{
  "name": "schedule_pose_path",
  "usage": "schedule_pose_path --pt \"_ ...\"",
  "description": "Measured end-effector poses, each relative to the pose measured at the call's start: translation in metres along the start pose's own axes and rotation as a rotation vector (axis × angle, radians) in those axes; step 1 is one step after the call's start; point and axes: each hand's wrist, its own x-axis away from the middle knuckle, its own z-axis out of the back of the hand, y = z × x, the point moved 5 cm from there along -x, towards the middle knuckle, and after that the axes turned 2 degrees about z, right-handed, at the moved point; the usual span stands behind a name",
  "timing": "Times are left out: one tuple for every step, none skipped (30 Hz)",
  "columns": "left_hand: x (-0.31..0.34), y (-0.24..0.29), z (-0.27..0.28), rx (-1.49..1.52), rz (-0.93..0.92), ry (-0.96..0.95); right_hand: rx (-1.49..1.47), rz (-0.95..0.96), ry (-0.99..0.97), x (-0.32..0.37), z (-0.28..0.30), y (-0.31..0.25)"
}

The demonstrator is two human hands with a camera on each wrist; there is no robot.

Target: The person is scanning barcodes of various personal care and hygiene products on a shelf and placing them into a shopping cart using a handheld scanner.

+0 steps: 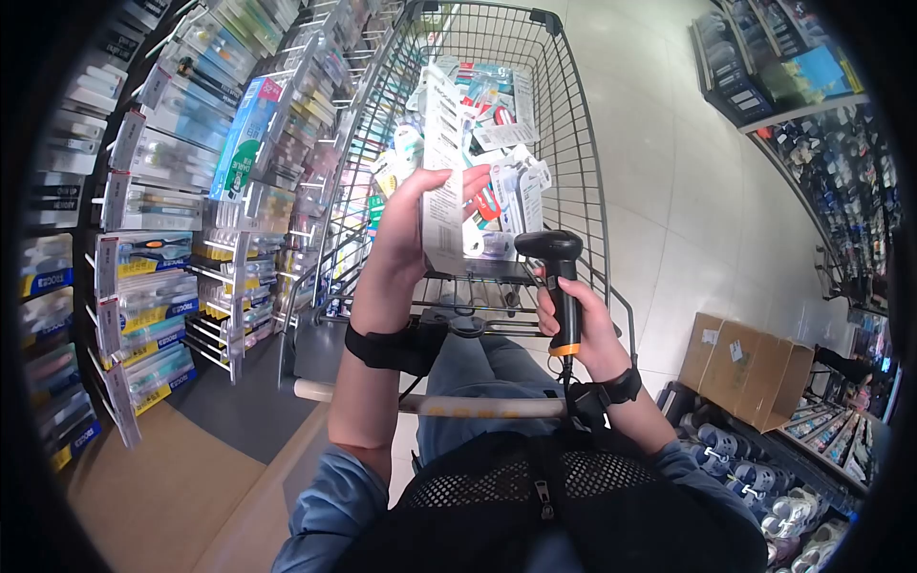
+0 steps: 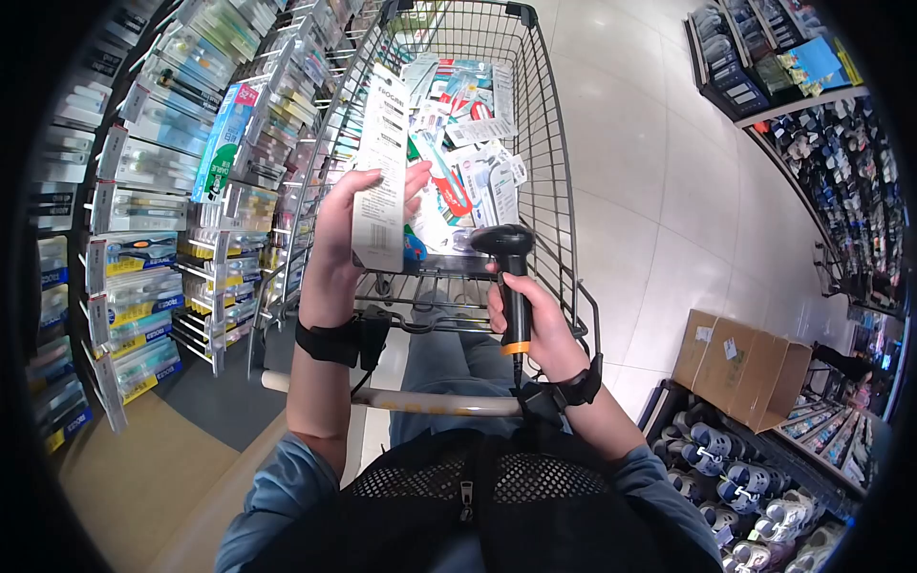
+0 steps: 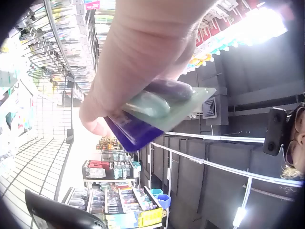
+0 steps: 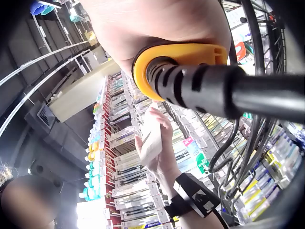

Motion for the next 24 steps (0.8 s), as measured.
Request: schedule_pose_path --pt "-0.001 0.000 -0.003 0.186 0.034 -0.114 -0.037 -0.006 -0.015 -0.002 0.000 0.001" --pt "-0.002 0.000 -0.007 0.372 0.067 -0.228 -0.074 -0.013 -0.032 -0.003 0.000 0.001" --pt "-0.004 -0.004 -0.011 0.383 0.058 -0.249 -0.054 0.001 -0.027 0.000 0.002 -0.005" --pt "-0.003 -0.005 -0.009 0.309 0.026 -0.231 -0.066 -0.009 -0.028 0.000 0.001 -0.001" --pt "-0.002 -0.005 -0.009 0.239 -0.006 -0.217 -0.073 -0.017 -0.026 0.000 0.001 0.000" --pt "-0.002 -0.006 -0.010 0.238 0.026 -0.211 -0.074 -0.018 -0.027 0.001 0.001 0.001" --pt "-0.001 -0.006 -0.010 0.238 0.025 -0.211 -0.076 -0.021 -0.029 0.001 0.000 0.001" --pt "-0.001 -0.006 -0.010 0.206 0.006 -0.200 -0.077 -0.024 -0.031 0.001 0.000 0.001" --pt "-0.001 -0.005 -0.009 0.173 -0.015 -0.189 -0.074 -0.022 -0.032 0.001 0.000 0.000" --pt "-0.001 -0.005 -0.009 0.173 -0.018 -0.192 -0.079 -0.021 -0.033 0.001 -0.001 0.000" --pt "0.000 -0.003 -0.008 0.134 -0.039 -0.150 -0.084 -0.019 -0.033 0.000 -0.001 0.000" --pt "0.001 -0.002 -0.007 0.094 -0.058 -0.108 -0.082 -0.017 -0.031 0.000 -0.001 -0.001" --pt "0.001 -0.002 -0.009 0.096 -0.057 -0.111 -0.074 -0.017 -0.027 0.000 0.000 -0.001" --pt "0.002 -0.001 -0.010 0.071 -0.084 -0.110 -0.068 -0.016 -0.023 0.001 0.001 0.000" --pt "0.002 0.001 -0.011 0.040 -0.110 -0.109 -0.074 -0.011 -0.022 0.001 0.001 0.000" --pt "0.003 0.001 -0.012 0.033 -0.106 -0.112 -0.075 -0.017 -0.019 0.001 0.001 0.000" --pt "0.004 0.002 -0.013 0.029 -0.107 -0.101 -0.075 -0.023 -0.016 0.001 0.001 0.000" --pt "0.005 0.002 -0.014 0.026 -0.109 -0.089 -0.079 -0.021 -0.016 0.001 0.002 0.000" --pt "0.005 0.001 -0.014 0.024 -0.107 -0.089 -0.082 -0.020 -0.021 0.001 0.002 0.000" --pt "0.004 0.000 -0.014 0.048 -0.106 -0.084 -0.083 -0.020 -0.026 0.001 0.002 0.000" --pt "0.004 0.000 -0.013 0.072 -0.105 -0.080 -0.084 -0.019 -0.025 0.001 0.001 0.000" --pt "0.002 -0.001 -0.012 0.071 -0.104 -0.081 -0.079 -0.016 -0.021 0.002 0.001 0.000" --pt "0.000 -0.002 -0.011 0.084 -0.102 -0.095 -0.072 -0.012 -0.017 0.002 0.001 -0.001" --pt "-0.001 -0.003 -0.011 0.097 -0.100 -0.109 -0.072 -0.011 -0.017 0.003 0.001 -0.001"
